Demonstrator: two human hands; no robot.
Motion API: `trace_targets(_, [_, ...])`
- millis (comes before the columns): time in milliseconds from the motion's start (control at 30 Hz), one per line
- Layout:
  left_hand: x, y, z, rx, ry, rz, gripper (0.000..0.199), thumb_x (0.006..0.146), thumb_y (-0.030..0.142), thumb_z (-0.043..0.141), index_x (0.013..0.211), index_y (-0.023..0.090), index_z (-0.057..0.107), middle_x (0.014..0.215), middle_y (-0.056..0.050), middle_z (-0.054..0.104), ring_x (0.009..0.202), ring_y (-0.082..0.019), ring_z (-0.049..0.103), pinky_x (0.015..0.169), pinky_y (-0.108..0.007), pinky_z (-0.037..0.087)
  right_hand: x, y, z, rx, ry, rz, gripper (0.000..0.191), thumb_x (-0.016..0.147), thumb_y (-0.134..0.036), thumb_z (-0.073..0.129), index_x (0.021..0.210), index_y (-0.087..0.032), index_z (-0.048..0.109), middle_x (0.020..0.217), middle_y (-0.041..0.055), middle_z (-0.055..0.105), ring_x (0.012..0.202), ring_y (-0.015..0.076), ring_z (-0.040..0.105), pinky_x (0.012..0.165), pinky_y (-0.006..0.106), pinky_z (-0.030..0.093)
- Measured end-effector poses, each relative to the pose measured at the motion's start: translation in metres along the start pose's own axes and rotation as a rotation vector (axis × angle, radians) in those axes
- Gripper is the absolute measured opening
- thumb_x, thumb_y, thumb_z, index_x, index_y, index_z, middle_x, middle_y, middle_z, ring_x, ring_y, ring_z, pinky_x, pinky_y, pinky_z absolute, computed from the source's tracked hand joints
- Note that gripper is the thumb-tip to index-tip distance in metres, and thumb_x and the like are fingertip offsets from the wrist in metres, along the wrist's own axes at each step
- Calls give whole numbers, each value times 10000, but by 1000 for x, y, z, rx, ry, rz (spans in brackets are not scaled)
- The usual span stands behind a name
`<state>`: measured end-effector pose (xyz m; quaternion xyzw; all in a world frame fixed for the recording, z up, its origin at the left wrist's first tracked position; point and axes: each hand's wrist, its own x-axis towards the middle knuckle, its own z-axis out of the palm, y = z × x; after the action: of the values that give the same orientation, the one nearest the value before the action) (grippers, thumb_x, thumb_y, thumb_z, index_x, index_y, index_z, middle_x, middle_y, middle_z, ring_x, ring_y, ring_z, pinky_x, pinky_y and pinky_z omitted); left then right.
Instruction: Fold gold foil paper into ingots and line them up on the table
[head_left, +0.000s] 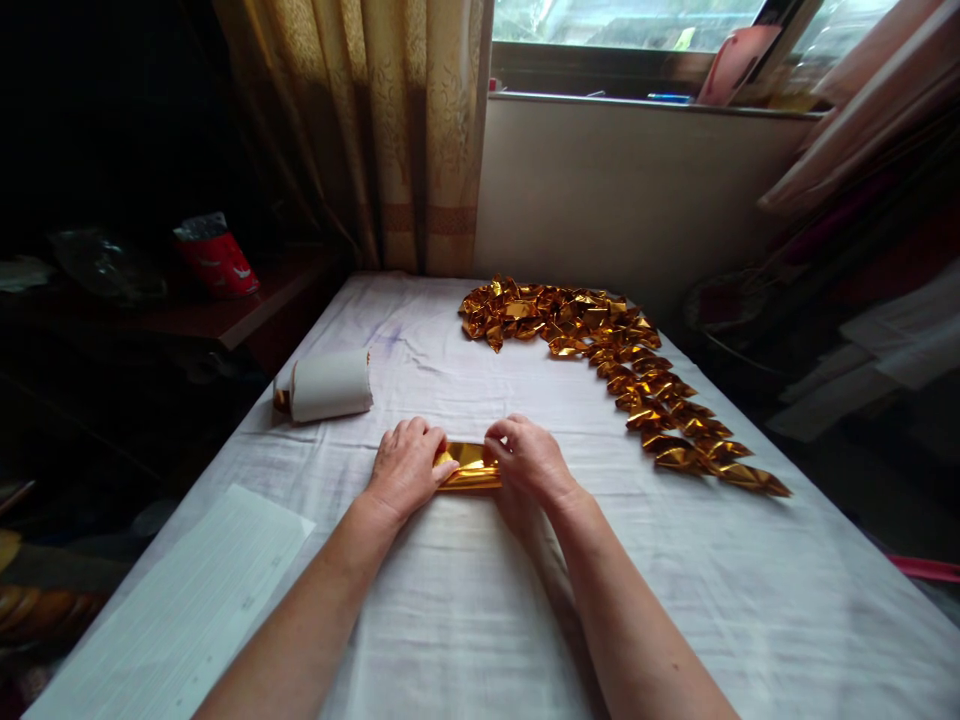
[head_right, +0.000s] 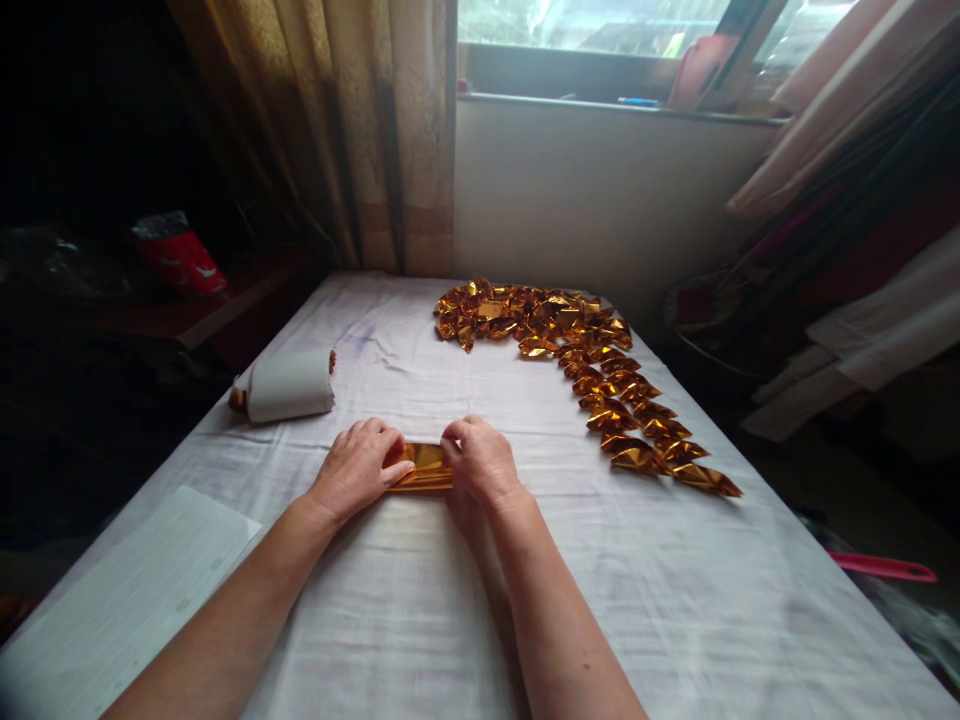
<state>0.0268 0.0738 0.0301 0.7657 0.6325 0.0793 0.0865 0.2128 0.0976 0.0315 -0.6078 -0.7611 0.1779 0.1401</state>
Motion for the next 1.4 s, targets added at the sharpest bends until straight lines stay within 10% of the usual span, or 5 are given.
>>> trace_targets(300, [-1,0,2,48,-3,-2,224,847,430,648,947,229,647,1056,-83,586,1043,-276,530,862,-375,410,-8,-23,20,27,-110,-98,162,914,-225,555,876,-203,710,886,35,698,794,144,592,683,232,349])
trace_targets(1400, [0,-22,-1,-43,-140,86,442,711,509,718,1069,280,596,1228,-50,546,1188,-274,492,1012,-432,392,-40,32,31,116,84,-222,120,780,-220,720,896,-252,721,968,34,651,921,203,590,813,329,438])
